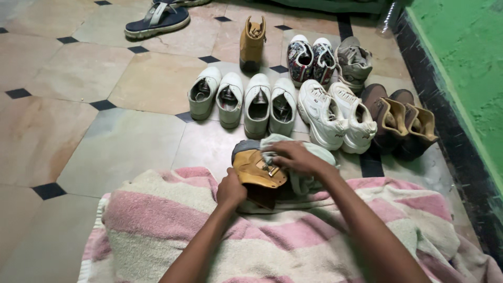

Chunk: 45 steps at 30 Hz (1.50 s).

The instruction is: The person sits on a blanket on the floor and wipes a pair of patterned canvas sneakers with a cloth, then places them back. They then pick up a tan boot and wipe it with the same cloth.

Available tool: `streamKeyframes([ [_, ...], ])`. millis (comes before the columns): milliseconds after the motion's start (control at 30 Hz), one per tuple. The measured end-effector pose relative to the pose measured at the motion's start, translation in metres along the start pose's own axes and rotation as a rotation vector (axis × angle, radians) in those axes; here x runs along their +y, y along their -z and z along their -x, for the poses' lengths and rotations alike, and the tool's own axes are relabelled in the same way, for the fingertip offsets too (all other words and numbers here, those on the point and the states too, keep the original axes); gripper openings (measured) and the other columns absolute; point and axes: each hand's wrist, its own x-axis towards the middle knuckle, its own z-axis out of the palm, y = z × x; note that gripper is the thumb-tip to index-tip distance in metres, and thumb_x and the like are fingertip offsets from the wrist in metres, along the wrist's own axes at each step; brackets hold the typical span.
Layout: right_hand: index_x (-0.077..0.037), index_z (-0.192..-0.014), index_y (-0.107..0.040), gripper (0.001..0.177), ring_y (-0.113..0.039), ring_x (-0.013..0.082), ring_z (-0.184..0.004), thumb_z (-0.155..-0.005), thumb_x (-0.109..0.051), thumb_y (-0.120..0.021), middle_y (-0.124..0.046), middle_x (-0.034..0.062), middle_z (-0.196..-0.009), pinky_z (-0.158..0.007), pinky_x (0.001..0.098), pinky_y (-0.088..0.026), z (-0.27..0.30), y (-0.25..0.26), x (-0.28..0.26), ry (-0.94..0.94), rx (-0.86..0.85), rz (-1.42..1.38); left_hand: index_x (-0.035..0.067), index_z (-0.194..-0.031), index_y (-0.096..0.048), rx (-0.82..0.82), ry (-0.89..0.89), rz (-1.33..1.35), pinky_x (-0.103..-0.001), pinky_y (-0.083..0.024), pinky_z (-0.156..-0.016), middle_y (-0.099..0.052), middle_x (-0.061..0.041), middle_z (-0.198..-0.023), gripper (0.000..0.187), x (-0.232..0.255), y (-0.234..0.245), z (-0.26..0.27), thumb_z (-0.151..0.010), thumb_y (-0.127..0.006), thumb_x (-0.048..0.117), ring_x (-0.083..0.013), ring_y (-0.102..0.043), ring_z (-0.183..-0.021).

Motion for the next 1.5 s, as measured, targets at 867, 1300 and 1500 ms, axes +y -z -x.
streamKeyframes([
  [867,-0.010,-0.129,-0.066,0.067,-0.068,0.0290,-0.110,-0.070,-0.037,-0.084,-0.072,0.0128,-0.122,-0.094,0.0406,-0.056,0.090,0.189,-0.030,-0.778,-0.121,-0.189,0.005,-0.125,-0.056,0.077,0.174,0.189,-0.050,-0.050,-0.100,-0.065,-0.023,-0.128,0.032,0.010,0.011,-0.014,-0.093,-0.052,0.008,-0.0411,-0.062,-0.123],
  [1300,-0.010,-0.131,-0.067,0.034,-0.059,0.0346,-0.124,-0.100,-0.024,-0.067,-0.063,0.0158,-0.136,-0.103,0.0489,-0.045,0.051,-0.011,0.031,-0.356,0.315,0.207,0.004,-0.124,-0.055,0.057,0.149,0.180,-0.050,-0.050,-0.101,-0.066,-0.025,-0.126,0.033,0.008,0.010,-0.017,-0.091,-0.052,0.006,-0.0422,-0.062,-0.121],
  [1500,-0.012,-0.117,-0.073,0.033,-0.065,0.0291,-0.115,-0.084,-0.004,-0.073,-0.067,0.0126,-0.125,-0.099,0.0372,-0.051,0.034,-0.025,0.010,-0.383,0.327,0.057,0.004,-0.125,-0.050,0.046,0.080,0.159,-0.051,-0.049,-0.101,-0.066,-0.028,-0.124,0.035,-0.001,0.003,-0.020,-0.089,-0.050,0.005,-0.0450,-0.062,-0.120],
])
